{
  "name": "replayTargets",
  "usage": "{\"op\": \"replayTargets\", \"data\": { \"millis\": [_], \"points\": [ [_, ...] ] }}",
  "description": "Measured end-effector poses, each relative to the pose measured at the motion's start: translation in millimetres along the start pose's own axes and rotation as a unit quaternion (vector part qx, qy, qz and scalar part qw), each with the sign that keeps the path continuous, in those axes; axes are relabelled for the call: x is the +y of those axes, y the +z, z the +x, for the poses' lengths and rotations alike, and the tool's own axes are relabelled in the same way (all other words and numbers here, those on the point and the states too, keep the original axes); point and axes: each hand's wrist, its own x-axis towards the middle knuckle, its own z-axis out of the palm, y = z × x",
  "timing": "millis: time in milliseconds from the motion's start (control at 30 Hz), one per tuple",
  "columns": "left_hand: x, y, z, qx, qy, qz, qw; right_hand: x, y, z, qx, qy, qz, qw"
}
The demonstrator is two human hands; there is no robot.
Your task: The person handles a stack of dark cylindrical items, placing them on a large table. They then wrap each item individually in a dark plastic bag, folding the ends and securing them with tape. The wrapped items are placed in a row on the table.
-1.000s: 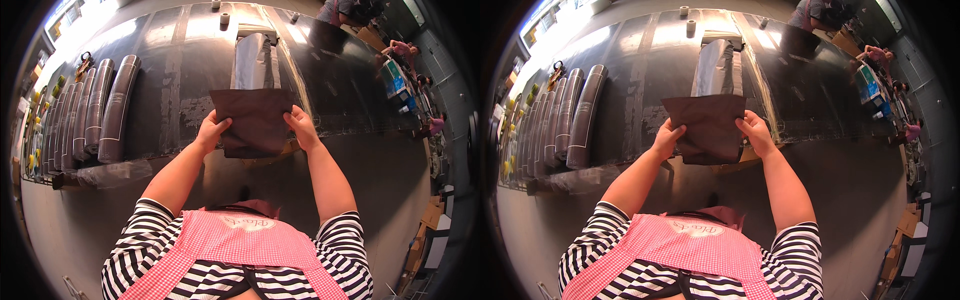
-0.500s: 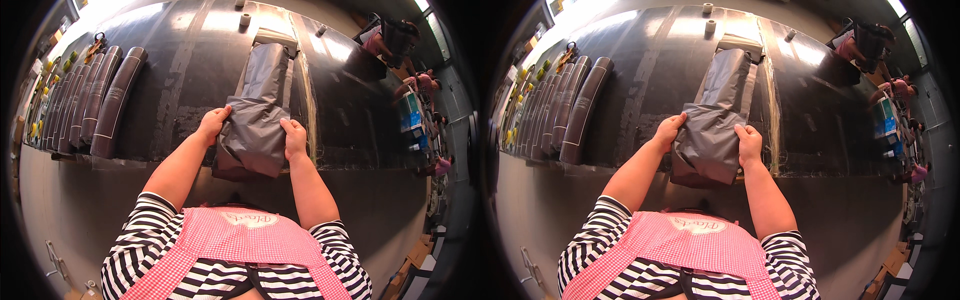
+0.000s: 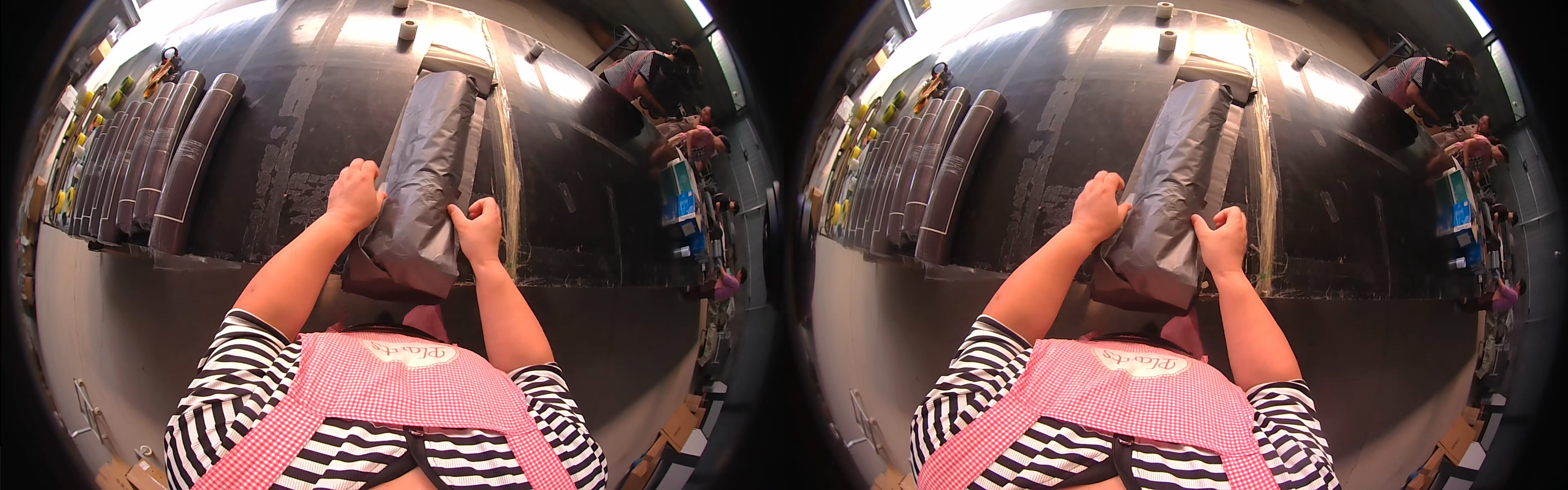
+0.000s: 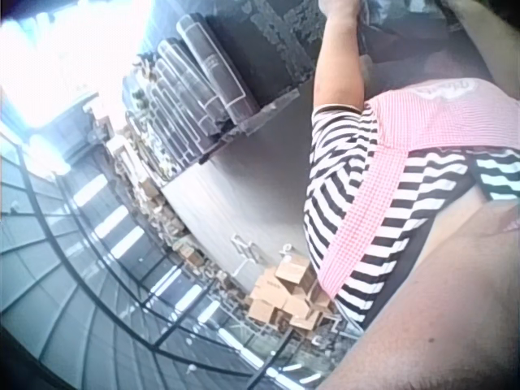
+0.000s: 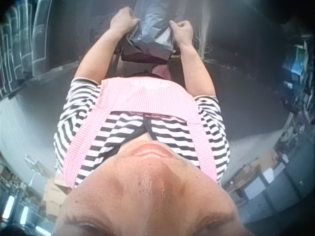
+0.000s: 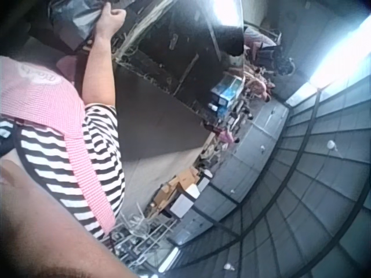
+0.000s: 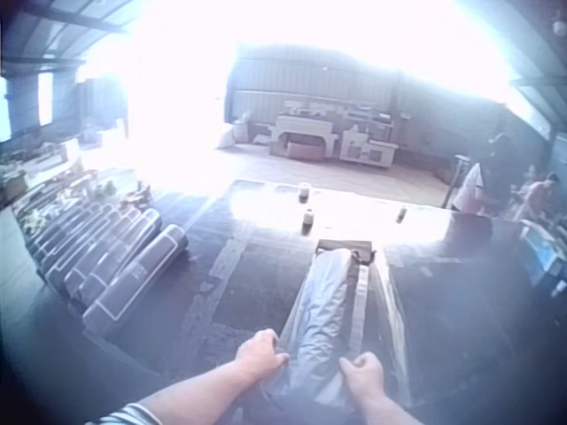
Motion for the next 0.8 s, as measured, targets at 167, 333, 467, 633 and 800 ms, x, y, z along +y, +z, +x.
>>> {"op": "replayTargets", "data": {
  "millis": [167, 333, 467, 633, 800],
  "points": [
    [38, -6, -20, -0.199, 0.046, -0.15, 0.967, -25, 7, 0, -0.102, -0.131, -0.177, 0.97],
    [31, -12, -51, -0.112, 0.096, -0.177, 0.973, -55, 21, 22, -0.212, 0.081, -0.184, 0.956],
    [9, -30, -122, 0.075, -0.02, -0.229, 0.97, -46, 25, 21, -0.184, 0.101, -0.131, 0.969],
    [-10, -18, -159, -0.135, -0.177, -0.563, 0.796, -34, 25, 23, -0.207, 0.178, 0.086, 0.958],
    [-58, -40, -126, -0.272, -0.094, -0.451, 0.845, -11, 30, 27, -0.201, 0.172, 0.226, 0.937]
  ]
}}
